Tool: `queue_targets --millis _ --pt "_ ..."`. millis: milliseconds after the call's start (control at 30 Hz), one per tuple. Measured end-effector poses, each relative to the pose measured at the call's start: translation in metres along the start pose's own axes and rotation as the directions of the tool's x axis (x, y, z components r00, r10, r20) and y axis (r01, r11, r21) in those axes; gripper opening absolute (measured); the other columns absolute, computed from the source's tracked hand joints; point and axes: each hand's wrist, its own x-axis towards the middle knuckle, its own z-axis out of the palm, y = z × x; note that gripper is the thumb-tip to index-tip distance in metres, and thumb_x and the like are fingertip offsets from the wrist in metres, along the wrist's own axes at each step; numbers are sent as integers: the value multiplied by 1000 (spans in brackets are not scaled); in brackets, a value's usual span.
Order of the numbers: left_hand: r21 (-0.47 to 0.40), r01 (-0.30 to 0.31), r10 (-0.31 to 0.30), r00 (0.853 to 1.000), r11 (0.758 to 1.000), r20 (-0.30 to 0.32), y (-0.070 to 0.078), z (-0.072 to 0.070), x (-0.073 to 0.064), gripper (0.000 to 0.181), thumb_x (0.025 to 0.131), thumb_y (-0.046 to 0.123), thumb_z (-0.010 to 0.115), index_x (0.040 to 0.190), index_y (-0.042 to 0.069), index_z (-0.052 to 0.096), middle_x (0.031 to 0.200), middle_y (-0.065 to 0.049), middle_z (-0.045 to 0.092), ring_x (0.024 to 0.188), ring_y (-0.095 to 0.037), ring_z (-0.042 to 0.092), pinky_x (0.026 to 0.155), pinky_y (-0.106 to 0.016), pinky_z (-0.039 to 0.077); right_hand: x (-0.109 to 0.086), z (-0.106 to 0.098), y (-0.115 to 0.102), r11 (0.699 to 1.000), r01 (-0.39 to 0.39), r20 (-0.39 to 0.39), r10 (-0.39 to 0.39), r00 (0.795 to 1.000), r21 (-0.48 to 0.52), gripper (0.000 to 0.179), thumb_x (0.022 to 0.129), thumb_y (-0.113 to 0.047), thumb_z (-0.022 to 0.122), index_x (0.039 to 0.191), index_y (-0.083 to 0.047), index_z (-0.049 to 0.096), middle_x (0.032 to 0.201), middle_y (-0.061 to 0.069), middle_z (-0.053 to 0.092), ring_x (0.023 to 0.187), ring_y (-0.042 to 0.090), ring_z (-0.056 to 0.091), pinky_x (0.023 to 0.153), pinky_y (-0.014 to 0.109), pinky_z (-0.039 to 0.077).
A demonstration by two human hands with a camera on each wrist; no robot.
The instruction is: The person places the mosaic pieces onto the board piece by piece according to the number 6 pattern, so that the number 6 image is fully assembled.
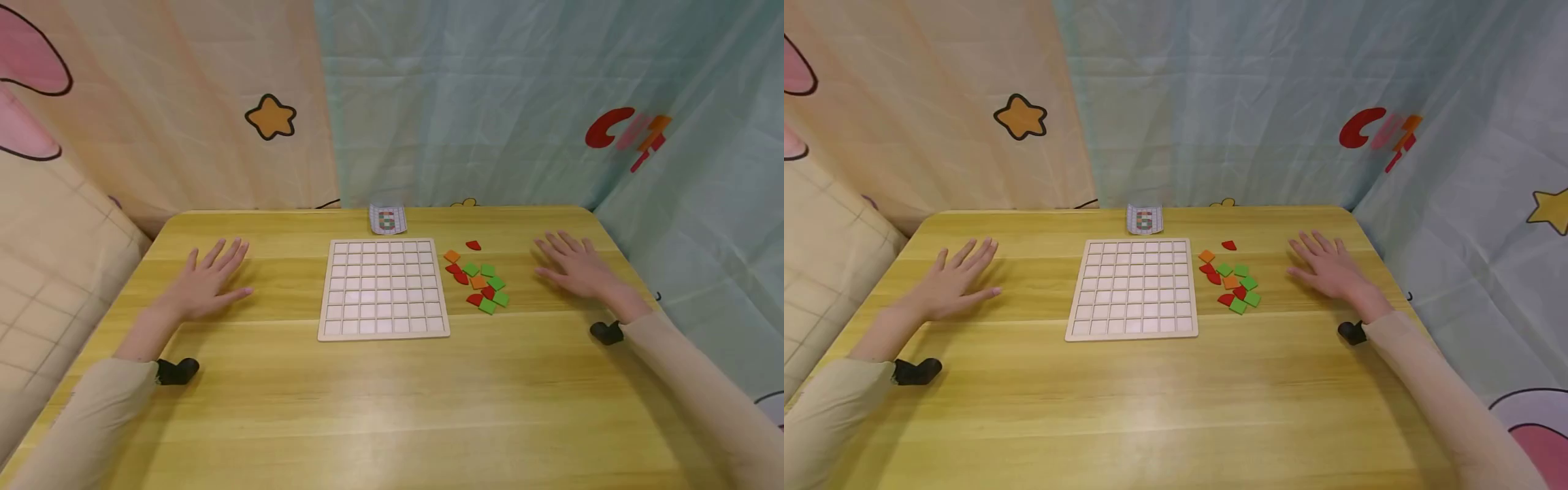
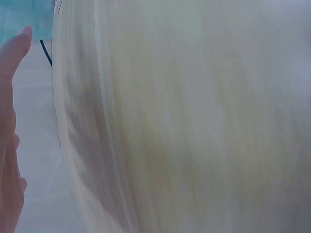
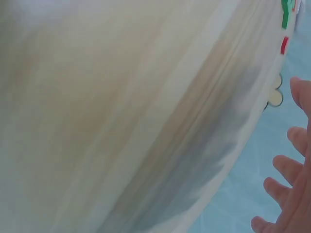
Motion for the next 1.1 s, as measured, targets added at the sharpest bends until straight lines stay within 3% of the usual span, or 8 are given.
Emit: queue_targets --millis 333,500,833,1100 --pt "-32 -109 108 994 994 -35 30 8 23 80 95 51 50 156 13 14 162 -13 11 149 -36 8 115 -65 8 25 -3 -30 991 128 -164 -121 979 38 59 94 -26 62 145 -6 41 145 24 43 131 45 39 106 62 30" --pt "-58 -174 174 985 983 -10 50 11 37 80 95 51 50 155 8 17 162 -14 13 149 -36 9 116 -62 9 45 -4 -42 974 206 -202 -184 962 96 56 89 -11 67 141 -4 45 139 25 49 126 45 44 104 60 35" --pt "-78 -250 256 963 965 79 81 18 53 90 91 60 51 156 12 12 163 -9 12 150 -32 10 118 -60 9 79 2 -49 892 263 -132 -229 964 367 52 89 4 62 138 5 46 139 28 47 120 46 49 101 59 40" --pt "-106 -240 254 956 965 148 92 22 62 100 86 67 53 156 13 7 164 -6 5 151 -28 3 119 -58 5 99 0 -56 851 308 -74 -307 949 424 46 88 8 60 133 6 52 137 26 52 123 45 50 102 57 41"
